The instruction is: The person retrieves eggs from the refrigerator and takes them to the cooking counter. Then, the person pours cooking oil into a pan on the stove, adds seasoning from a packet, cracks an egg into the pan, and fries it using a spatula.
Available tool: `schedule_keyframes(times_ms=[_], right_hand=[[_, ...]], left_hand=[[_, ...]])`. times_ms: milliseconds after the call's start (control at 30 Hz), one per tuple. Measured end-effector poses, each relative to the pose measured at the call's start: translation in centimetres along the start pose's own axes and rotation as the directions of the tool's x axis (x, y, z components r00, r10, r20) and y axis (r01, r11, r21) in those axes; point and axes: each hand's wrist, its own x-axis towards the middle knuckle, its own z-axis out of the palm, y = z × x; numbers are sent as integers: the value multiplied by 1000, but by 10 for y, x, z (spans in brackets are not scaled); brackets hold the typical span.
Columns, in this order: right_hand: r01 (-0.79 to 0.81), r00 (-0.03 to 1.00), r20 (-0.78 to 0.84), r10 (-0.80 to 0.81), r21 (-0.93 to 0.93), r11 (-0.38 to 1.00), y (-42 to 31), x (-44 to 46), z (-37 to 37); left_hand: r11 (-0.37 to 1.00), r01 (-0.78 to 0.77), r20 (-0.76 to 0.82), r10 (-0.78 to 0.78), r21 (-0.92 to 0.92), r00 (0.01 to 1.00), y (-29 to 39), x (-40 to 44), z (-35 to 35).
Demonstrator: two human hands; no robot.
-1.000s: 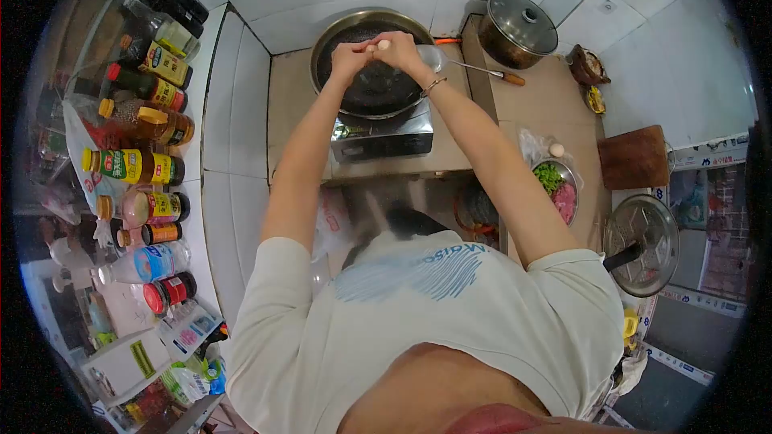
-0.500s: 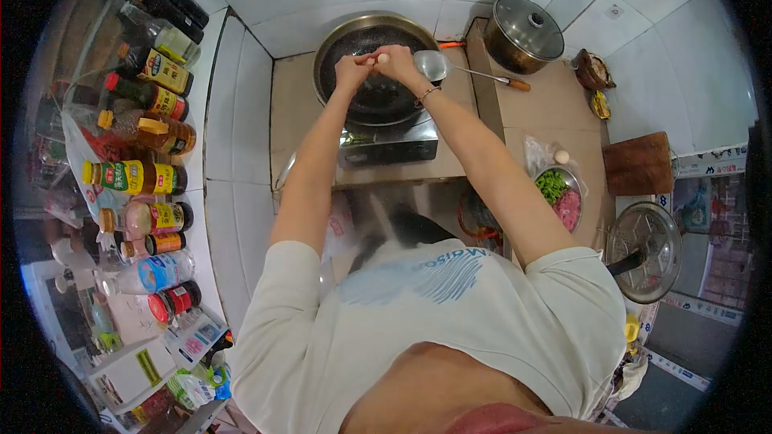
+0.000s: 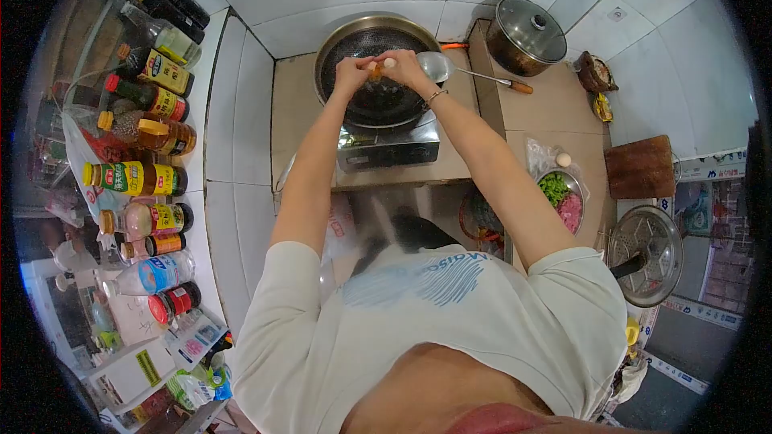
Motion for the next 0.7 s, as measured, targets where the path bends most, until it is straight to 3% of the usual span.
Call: schedule_keyframes(times_ms=[67,133,300,367,400,433,533,633,700], right_hand=[[70,997,-13,-70,21,997,2,1,0],[62,998,-30,-62,0,998,1,7,1],[56,997,-55,-59,-53,997,-20,15,-20],[147,980,-127,-151,-43,988,-37,16,-38],[94,989,-110,-99,-50,994,-42,21,-44],[177,971,-138,-196,-139,974,-46,25,-51],[212,959,-173,-226,-91,973,-62,32,-74],[293,908,-289,-303,-81,953,-93,35,-103],[406,823,-393,-411,-100,908,-110,38,-121]], left_hand=[[999,-34,18,33,24,999,3,2,-1],[968,-215,-29,220,127,975,8,1,-2],[901,-353,-44,375,252,926,26,7,-13],[828,-485,-89,526,282,846,36,14,-21],[826,-504,-81,538,252,839,49,12,-31],[815,-509,-73,546,278,834,63,13,-38],[747,-585,5,615,316,789,90,24,-60],[668,-656,-5,702,351,712,135,18,-85],[551,-744,-110,824,378,556,150,22,-94]])
